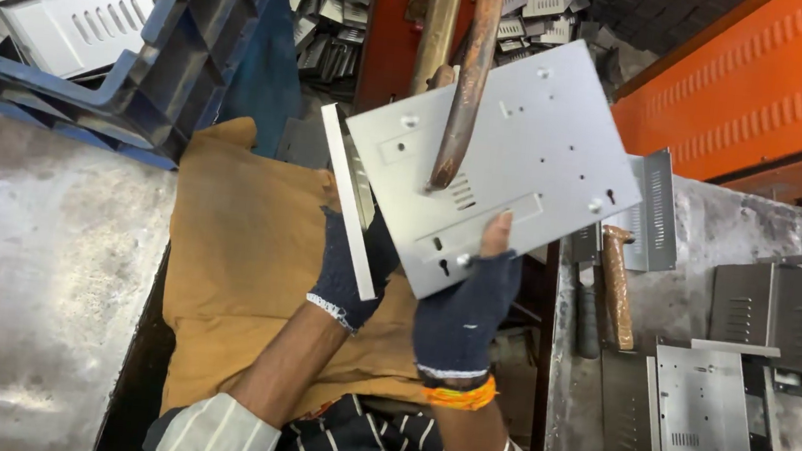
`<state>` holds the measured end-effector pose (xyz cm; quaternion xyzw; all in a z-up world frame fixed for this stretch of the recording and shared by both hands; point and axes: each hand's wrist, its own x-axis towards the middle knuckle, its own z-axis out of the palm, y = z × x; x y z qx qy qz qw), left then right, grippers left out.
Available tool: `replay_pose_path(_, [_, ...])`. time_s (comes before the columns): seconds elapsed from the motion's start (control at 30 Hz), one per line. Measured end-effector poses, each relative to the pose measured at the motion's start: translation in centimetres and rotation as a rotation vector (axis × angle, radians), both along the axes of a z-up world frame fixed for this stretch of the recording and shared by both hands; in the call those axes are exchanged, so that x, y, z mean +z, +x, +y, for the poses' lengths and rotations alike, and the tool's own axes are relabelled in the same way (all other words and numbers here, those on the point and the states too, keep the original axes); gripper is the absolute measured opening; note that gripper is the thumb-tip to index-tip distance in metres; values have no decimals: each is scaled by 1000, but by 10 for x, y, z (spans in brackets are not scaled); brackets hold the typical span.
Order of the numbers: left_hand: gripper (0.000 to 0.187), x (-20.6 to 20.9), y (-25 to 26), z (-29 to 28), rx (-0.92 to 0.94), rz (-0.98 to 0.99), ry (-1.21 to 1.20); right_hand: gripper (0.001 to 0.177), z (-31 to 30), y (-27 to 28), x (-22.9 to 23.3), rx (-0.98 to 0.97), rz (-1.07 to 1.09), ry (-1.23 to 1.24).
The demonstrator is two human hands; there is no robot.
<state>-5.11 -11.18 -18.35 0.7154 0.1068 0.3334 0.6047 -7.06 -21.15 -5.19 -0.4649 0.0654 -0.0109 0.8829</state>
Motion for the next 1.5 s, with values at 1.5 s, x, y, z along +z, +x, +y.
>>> replay_pose_path(1.5, [139,69,-2,21,-450,-145,-457,34,-20,29,-24,132,-450,-553])
